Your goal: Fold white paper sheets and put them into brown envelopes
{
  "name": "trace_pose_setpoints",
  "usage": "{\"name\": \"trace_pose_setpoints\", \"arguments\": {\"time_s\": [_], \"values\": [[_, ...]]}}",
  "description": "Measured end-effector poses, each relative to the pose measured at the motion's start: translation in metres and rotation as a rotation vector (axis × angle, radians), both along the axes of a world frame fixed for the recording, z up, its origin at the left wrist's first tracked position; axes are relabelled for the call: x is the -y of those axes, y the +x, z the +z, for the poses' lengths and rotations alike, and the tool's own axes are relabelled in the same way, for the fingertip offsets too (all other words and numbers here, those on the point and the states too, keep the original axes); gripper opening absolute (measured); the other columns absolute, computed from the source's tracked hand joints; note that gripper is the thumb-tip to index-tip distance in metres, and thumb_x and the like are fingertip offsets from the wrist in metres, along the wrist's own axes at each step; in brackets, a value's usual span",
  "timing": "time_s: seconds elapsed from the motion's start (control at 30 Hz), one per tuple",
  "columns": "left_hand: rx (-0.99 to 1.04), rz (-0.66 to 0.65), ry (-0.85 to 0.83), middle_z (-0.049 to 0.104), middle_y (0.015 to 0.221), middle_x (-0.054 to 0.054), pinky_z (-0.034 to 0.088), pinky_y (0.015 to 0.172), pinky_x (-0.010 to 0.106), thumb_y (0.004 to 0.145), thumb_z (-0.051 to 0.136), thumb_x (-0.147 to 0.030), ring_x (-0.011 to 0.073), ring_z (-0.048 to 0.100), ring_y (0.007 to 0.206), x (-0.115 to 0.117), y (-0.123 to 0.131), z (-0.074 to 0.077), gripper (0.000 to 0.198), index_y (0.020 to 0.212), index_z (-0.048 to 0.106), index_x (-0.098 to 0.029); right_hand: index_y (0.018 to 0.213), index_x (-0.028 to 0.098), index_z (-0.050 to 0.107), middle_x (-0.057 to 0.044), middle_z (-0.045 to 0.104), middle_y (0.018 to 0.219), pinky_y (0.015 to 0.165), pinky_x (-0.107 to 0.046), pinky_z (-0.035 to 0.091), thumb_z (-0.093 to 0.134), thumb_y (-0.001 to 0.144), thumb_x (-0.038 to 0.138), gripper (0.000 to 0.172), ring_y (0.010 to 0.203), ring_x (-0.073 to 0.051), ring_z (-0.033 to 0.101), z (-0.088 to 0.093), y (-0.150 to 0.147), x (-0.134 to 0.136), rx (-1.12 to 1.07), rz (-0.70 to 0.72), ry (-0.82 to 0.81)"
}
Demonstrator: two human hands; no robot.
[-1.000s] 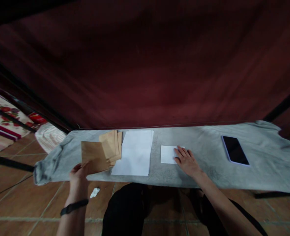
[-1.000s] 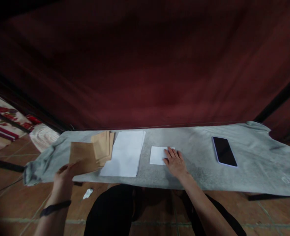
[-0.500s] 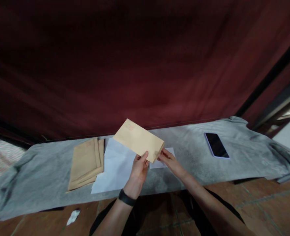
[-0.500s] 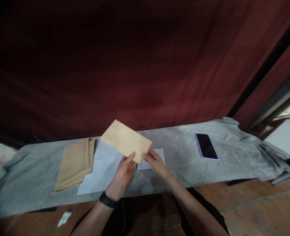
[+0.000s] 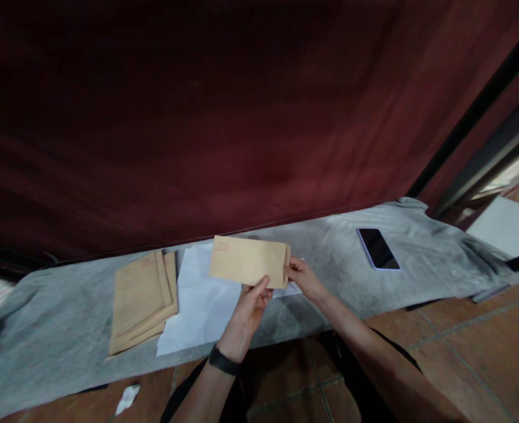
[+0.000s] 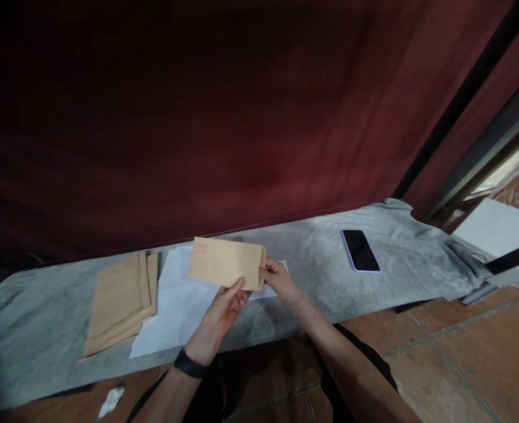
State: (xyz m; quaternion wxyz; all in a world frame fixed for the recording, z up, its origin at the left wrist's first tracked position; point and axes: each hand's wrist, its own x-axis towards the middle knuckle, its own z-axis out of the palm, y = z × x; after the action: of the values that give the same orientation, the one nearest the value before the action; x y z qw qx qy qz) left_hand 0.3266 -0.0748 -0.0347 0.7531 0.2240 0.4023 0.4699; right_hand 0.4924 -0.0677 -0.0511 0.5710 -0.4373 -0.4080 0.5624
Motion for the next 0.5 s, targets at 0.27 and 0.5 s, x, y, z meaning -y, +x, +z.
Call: {"name": "trace_pose_setpoints", "arguments": {"time_s": [0.27, 0.5], "values": [[-0.75, -0.294, 0.631, 0.076, 0.107, 0.015, 0.056, 0.083, 0.037, 0.081, 0.076, -0.049, 0.028, 0.072, 0.099, 0.006, -0.013, 0.008, 0.035, 0.097, 0.074, -0.018, 0.087, 0.025, 0.067, 0.001, 0.068, 0.083, 0.076, -0.029, 0.049, 0.06, 0.081, 0.041, 0.018, 0.08, -0.018, 0.059, 0.006, 0.025, -0.006, 0.319, -0.193, 0.166], [-1.568, -0.169, 1.444, 0.009, 0.169, 0.021, 0.008, 0.121, 0.07, 0.071, 0.086, -0.044, 0.0446, 0.01, 0.155, -0.017, -0.032, 0.027, 0.102, 0.157, 0.034, -0.024, 0.095, 0.023, 0.073, 0.001, 0.075, 0.086, 0.082, -0.033, 0.052, 0.078, 0.071, 0.05, 0.037, 0.086, -0.021, 0.067, 0.021, 0.038, 0.002, 0.144, 0.164, 0.059]]}}
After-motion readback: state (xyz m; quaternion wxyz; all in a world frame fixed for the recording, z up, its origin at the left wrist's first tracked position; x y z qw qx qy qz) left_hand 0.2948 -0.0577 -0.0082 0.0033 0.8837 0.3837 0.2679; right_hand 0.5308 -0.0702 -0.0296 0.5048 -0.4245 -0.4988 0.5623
